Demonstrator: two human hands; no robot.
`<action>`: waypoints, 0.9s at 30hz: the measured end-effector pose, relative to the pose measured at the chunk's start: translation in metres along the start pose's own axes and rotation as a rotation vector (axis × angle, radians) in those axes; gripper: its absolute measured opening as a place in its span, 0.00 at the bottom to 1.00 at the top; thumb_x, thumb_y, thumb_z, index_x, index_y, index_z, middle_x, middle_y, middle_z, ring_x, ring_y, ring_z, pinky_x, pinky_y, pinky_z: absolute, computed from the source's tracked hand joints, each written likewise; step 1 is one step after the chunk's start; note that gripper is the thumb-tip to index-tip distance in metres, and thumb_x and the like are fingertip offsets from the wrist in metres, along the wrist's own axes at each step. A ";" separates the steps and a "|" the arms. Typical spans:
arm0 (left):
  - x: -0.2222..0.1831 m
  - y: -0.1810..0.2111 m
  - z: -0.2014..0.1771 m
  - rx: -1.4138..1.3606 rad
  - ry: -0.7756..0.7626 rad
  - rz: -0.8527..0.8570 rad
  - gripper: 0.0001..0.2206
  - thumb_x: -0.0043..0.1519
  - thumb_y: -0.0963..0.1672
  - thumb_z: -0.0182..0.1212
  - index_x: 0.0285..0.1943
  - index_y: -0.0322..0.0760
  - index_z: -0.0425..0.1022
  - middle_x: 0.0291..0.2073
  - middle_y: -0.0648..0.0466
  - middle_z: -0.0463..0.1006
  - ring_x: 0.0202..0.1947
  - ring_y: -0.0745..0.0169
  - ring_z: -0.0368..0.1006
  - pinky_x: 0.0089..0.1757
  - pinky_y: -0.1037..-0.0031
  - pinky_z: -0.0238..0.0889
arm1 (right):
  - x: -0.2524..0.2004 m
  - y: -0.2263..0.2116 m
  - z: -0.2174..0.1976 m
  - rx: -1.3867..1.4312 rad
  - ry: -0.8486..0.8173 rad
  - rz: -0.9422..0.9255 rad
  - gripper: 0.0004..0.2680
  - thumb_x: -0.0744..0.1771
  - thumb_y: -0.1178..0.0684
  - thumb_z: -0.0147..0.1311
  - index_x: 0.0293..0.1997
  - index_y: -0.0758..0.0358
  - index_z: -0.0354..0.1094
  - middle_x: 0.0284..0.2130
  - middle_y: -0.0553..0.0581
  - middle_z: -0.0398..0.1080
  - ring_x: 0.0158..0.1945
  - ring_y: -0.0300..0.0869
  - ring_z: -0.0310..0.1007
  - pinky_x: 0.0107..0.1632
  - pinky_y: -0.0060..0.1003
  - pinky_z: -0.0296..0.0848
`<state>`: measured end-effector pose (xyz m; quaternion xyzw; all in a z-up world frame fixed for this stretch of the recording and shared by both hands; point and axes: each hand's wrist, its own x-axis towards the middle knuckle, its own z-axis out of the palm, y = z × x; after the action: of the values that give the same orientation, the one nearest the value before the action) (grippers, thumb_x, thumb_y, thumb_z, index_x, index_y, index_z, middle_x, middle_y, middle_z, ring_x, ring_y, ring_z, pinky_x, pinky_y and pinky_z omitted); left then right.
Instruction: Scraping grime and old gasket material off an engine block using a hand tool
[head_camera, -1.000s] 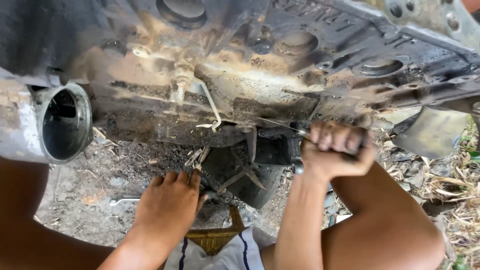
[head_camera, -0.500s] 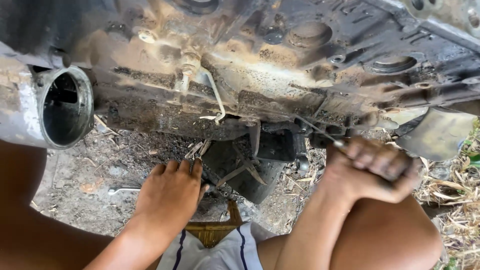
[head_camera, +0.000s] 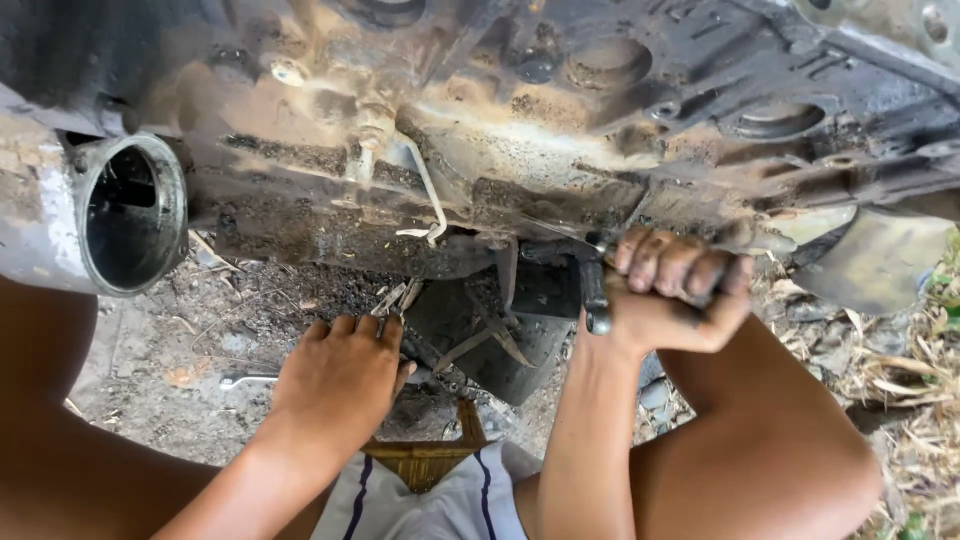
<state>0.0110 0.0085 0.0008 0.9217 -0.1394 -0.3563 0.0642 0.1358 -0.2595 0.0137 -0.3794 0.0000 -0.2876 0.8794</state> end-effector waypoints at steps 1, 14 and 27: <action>0.000 0.001 0.000 -0.014 0.004 0.005 0.28 0.78 0.55 0.49 0.74 0.27 0.70 0.56 0.41 0.84 0.52 0.44 0.84 0.53 0.56 0.80 | -0.003 -0.011 0.011 -0.060 -0.040 -0.013 0.14 0.71 0.44 0.51 0.22 0.46 0.65 0.13 0.38 0.55 0.13 0.31 0.51 0.20 0.29 0.54; -0.004 0.000 0.001 0.003 0.060 -0.001 0.28 0.78 0.55 0.50 0.73 0.26 0.71 0.52 0.41 0.86 0.47 0.46 0.86 0.48 0.60 0.82 | 0.019 -0.037 -0.012 0.023 0.143 -0.021 0.15 0.70 0.48 0.52 0.19 0.50 0.63 0.11 0.42 0.55 0.13 0.36 0.53 0.30 0.39 0.72; -0.011 0.002 -0.012 0.038 -0.067 0.010 0.27 0.81 0.54 0.46 0.74 0.26 0.70 0.56 0.39 0.84 0.52 0.46 0.84 0.55 0.59 0.80 | 0.030 -0.020 -0.020 -0.015 0.150 0.126 0.16 0.72 0.48 0.46 0.22 0.51 0.64 0.14 0.41 0.56 0.14 0.34 0.51 0.20 0.32 0.54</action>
<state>0.0110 0.0097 0.0172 0.9095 -0.1529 -0.3841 0.0437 0.1462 -0.2990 0.0195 -0.3625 0.0919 -0.2593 0.8904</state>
